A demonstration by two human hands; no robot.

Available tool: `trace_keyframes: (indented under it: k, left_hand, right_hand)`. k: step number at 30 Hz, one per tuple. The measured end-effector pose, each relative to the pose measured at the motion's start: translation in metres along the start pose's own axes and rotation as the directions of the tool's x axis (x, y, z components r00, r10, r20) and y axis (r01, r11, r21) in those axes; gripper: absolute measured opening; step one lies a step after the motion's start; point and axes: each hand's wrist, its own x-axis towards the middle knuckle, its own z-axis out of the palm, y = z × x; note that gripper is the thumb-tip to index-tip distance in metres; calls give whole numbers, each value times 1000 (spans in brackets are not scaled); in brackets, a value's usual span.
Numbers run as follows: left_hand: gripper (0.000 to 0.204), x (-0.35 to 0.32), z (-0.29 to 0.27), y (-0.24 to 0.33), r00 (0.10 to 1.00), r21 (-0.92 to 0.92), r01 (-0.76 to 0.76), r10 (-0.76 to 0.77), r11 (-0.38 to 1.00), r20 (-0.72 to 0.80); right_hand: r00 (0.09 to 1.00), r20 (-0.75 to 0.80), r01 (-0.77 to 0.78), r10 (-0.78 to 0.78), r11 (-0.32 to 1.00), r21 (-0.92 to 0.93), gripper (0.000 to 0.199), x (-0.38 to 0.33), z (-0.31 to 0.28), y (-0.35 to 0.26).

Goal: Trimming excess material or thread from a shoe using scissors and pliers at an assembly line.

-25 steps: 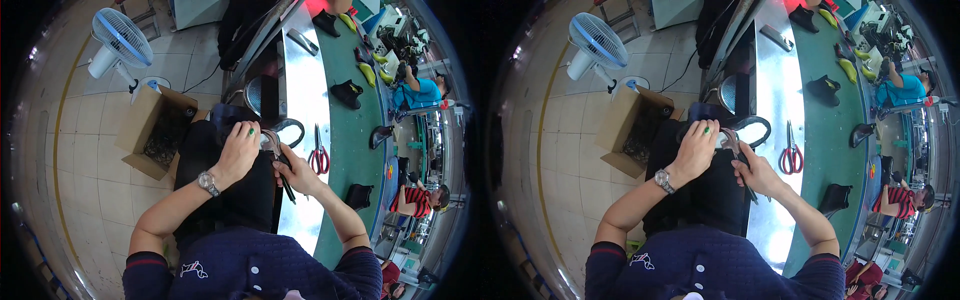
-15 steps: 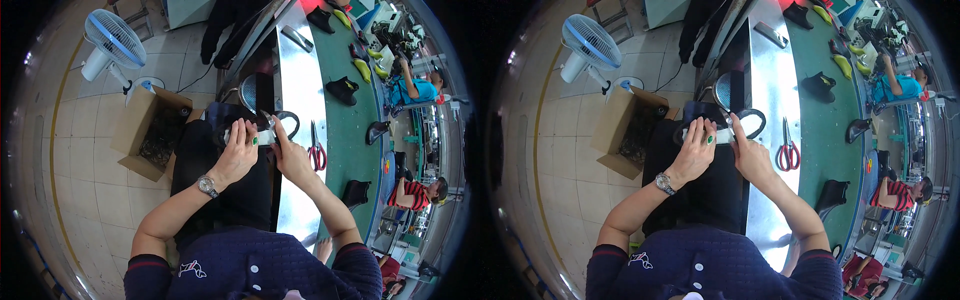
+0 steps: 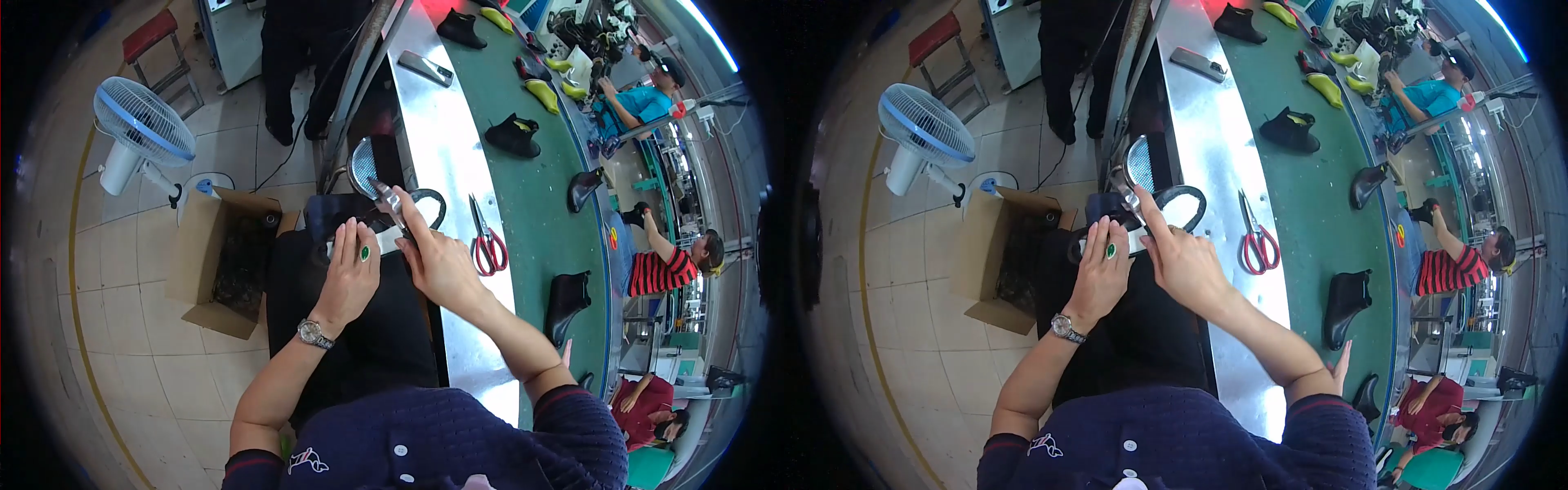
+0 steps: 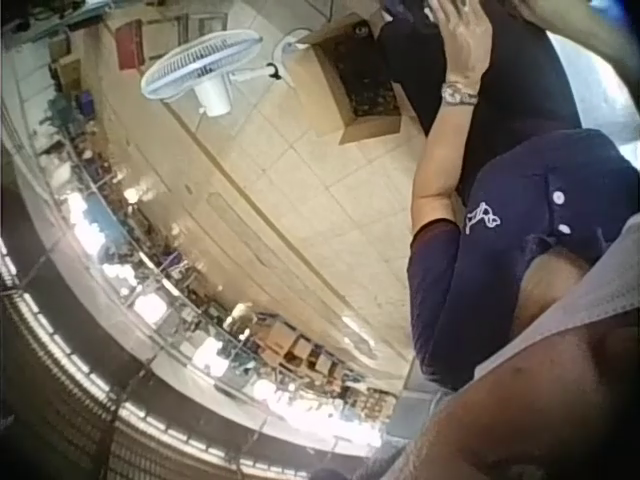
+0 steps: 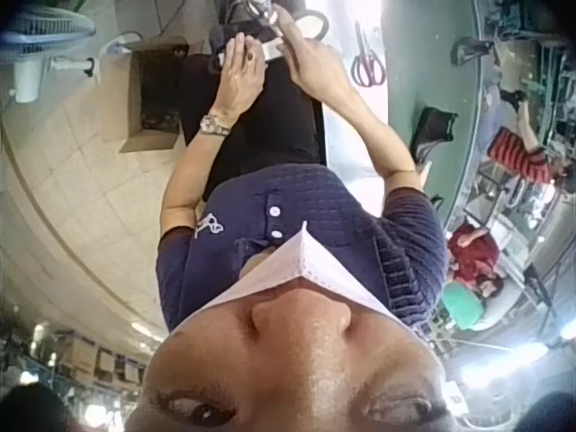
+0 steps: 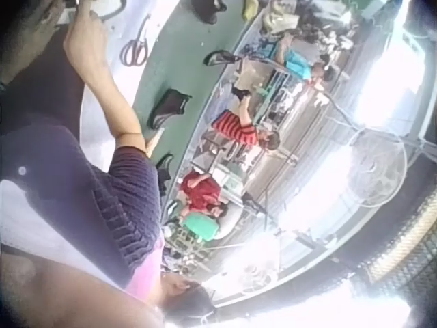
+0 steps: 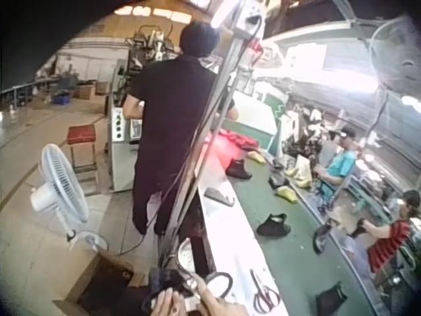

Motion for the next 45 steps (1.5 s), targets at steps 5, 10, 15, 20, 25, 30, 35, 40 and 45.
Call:
trace_keyframes:
  k: [5, 10, 15, 20, 25, 30, 35, 40, 45]
  left_hand:
    - [38, 25, -41, -3, 928, -467, 370, -305, 803, 212]
    - [70, -2, -23, -13, 959, -59, 219, -203, 974, 199]
    - [59, 0, -22, -13, 974, 4, 136, -135, 991, 181]
    - [65, -11, -21, -14, 984, -100, 160, -150, 982, 95]
    - [69, -5, -24, -21, 977, -251, 208, -190, 945, 97]
    - [91, -16, -37, -43, 963, -523, 257, -170, 813, 209]
    - [110, -49, -65, -22, 845, -700, 499, -468, 511, 260]
    - [62, -97, -71, -17, 695, -585, 692, -612, 424, 378]
    - [24, -100, -76, -43, 733, -425, 638, -676, 642, 80]
  right_hand:
    - [993, 107, -33, 44, 994, -103, 70, -5, 19, 14]
    - [998, -67, 12, -4, 993, 116, 69, -2, -1, -4]
    - [998, 57, -28, 24, 997, 70, 71, -1, 30, 12]
    - [1000, -3, 27, -27, 984, 175, 70, 2, 11, -12]
    - [984, 173, -48, 32, 995, 89, 68, 0, 17, -3]
    - [999, -47, -4, 5, 1000, 28, 60, 5, -9, 19]
    - [935, 339, -133, 108, 990, 52, 55, -24, -9, 17]
    - [851, 524, -293, 27, 853, 432, 60, -45, -8, -23]
    - [834, 521, -54, -181, 914, 403, 56, -23, -5, -54]
